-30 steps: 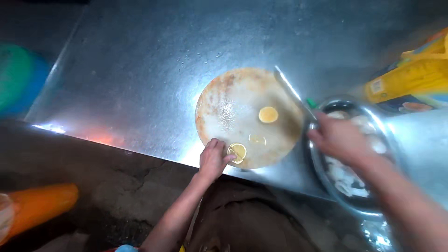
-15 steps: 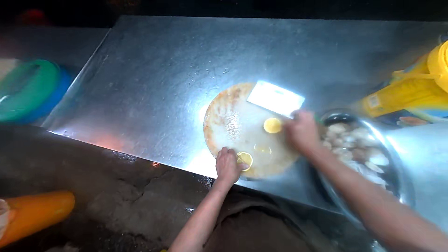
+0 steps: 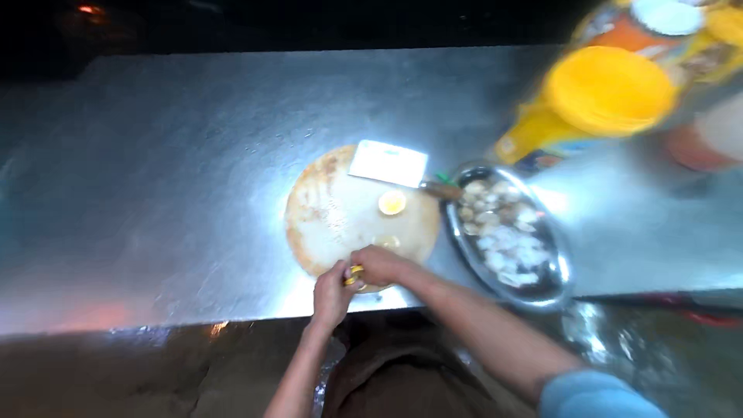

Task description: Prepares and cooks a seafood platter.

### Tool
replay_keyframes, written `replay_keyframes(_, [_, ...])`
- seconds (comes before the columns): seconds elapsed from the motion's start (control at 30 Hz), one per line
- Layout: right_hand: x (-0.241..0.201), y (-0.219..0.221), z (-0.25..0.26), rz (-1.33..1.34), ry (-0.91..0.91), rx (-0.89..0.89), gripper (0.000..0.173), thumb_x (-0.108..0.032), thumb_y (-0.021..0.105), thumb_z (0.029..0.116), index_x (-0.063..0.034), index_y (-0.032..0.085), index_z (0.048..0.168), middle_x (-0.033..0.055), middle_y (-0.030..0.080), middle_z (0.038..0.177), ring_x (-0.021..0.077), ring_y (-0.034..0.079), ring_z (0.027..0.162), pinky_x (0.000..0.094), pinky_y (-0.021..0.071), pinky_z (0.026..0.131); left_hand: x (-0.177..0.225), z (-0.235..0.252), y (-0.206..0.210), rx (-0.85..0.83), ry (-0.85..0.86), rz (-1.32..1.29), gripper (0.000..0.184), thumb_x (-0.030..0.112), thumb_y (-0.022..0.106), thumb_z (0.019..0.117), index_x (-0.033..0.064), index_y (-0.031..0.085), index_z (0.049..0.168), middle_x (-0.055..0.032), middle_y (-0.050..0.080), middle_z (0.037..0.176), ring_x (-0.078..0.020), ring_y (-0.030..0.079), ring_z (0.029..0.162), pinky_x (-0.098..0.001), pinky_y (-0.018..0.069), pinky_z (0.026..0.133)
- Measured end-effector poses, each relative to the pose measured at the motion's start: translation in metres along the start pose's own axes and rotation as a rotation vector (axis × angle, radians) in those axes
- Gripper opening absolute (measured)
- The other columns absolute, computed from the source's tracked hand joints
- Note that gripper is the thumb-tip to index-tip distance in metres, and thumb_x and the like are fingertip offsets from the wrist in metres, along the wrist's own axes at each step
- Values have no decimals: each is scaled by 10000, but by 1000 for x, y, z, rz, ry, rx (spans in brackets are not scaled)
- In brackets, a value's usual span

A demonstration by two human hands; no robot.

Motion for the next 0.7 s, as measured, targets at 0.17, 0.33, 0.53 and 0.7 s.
replay_keyframes(0.17, [31, -14, -98, 479, 114, 388, 206, -90, 652, 963, 12, 663, 1142, 194, 672, 1088, 328, 663, 1037, 515, 531, 943, 58, 21, 12, -261, 187, -242, 287, 201, 815, 876, 17, 636, 1005, -82, 674, 877, -171, 670, 781, -363, 585, 762])
replay_keyframes(0.33, [135, 0, -215, 1052, 520, 848, 204, -164, 691, 963, -55, 656, 1132, 83, 679, 885, 161, 626, 674, 355, 544, 621, 199, 67, 66, -412, 477, -201, 235, 164, 789, 911, 29, 648, 1041, -97, 661, 849, -201, 646, 730, -410, 575, 702])
replay_keyframes(0.53, [255, 34, -260, 1269, 940, 1082, 214, -157, 683, 980, -25, 669, 1148, 146, 680, 908, 224, 644, 698, 411, 558, 633, 302, 141, 166, -722, 544, 88, 214, 113, 644, 1001, -7, 658, 1178, -206, 679, 1117, -329, 667, 1046, -536, 528, 963])
replay_keyframes(0.7, [280, 30, -253, 1253, 938, 950, 230, -224, 710, 962, -46, 688, 1106, 132, 691, 907, 241, 668, 732, 454, 568, 675, 319, 159, 199, -745, 565, 258, 156, 82, 663, 976, 43, 712, 1119, -172, 716, 1063, -323, 694, 990, -546, 553, 907])
Point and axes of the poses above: each hand's wrist, its own z-axis towards the middle knuckle, its own y-axis out of the palm, x = y × z, the point moved 5 cm from there along z, towards the middle knuckle
